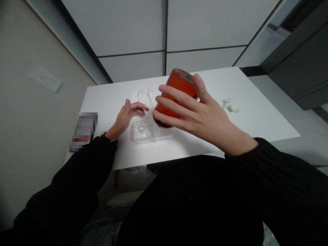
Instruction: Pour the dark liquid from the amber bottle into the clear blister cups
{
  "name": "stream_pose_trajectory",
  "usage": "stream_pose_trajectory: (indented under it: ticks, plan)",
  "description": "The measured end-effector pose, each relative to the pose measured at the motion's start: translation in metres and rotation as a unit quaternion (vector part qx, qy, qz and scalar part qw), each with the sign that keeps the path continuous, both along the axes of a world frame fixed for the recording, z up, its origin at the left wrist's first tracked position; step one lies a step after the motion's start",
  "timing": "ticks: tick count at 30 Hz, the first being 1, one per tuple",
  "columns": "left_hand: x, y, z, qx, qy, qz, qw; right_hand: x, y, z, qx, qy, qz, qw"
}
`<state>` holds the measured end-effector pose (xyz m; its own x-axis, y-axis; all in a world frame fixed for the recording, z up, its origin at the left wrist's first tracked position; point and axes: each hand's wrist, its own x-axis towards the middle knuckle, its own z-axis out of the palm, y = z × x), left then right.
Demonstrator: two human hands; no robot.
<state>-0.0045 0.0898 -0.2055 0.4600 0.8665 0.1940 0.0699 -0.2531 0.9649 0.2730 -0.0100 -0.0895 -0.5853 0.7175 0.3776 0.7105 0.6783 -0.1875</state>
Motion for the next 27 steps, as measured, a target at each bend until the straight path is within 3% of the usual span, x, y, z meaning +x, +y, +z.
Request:
stream_pose_trajectory:
  ticks: [8, 15, 21, 27]
  plan:
    - [0.000, 0.001, 0.001, 0.000, -0.006, 0.004, 1.000, -0.004, 0.002, 0.010, -0.044, -0.033, 0.057, 0.997]
    - [0.000, 0.001, -0.001, -0.001, -0.001, 0.002, 1.000, -0.002, 0.003, 0.010, 0.005, -0.042, 0.093, 0.995]
    - [0.000, 0.001, -0.001, 0.004, -0.006, -0.003, 1.000, -0.005, 0.003, 0.013, -0.066, -0.003, 0.074, 0.995]
    - [0.000, 0.001, 0.000, 0.007, 0.010, 0.005, 1.000, -0.011, 0.001, 0.016, -0.112, 0.009, 0.006, 0.994]
